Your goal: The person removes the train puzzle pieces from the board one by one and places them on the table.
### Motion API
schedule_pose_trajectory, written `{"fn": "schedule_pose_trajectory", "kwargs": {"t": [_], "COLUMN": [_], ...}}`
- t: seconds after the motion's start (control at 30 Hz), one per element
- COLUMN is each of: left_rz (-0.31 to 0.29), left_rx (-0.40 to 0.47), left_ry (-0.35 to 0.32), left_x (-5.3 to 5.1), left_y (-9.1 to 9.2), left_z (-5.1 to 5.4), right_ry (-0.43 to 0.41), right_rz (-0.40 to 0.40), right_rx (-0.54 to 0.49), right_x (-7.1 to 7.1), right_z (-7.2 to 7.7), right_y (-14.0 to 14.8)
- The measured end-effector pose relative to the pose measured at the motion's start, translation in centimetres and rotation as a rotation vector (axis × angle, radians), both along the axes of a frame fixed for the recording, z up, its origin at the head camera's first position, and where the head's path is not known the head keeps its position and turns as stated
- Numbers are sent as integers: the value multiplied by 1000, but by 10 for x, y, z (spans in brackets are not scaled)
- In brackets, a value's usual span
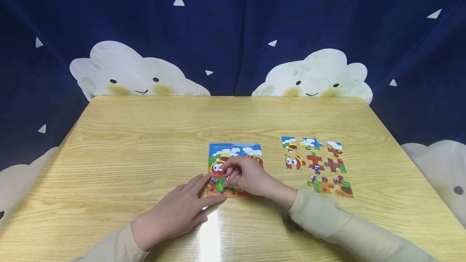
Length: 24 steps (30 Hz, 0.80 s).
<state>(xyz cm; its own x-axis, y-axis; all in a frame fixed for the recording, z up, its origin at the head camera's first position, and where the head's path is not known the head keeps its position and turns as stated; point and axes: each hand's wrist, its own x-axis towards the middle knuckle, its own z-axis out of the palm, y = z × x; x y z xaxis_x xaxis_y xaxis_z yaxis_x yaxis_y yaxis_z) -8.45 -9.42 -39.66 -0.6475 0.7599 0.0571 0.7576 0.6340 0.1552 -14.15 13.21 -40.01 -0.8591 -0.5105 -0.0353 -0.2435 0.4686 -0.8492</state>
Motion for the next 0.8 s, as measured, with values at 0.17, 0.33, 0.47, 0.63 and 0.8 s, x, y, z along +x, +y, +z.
{"fn": "schedule_pose_trajectory", "kwargs": {"t": [0.17, 0.33, 0.47, 0.63, 0.8], "left_rz": [-7, -15, -14, -2, 8], "left_rx": [4, -1, -6, -7, -8], "left_ry": [11, 37, 27, 4, -5], "left_x": [0, 0, 0, 0, 0], "left_y": [0, 0, 0, 0, 0], "left_z": [-1, -1, -1, -1, -1], "right_ry": [125, 157, 172, 162, 145], "right_rz": [43, 75, 75, 57, 53], "right_rx": [61, 123, 150, 167, 193], "right_x": [3, 6, 5, 2, 1], "right_z": [-3, -4, -4, -2, 0], "right_y": [-5, -7, -4, 10, 30]}}
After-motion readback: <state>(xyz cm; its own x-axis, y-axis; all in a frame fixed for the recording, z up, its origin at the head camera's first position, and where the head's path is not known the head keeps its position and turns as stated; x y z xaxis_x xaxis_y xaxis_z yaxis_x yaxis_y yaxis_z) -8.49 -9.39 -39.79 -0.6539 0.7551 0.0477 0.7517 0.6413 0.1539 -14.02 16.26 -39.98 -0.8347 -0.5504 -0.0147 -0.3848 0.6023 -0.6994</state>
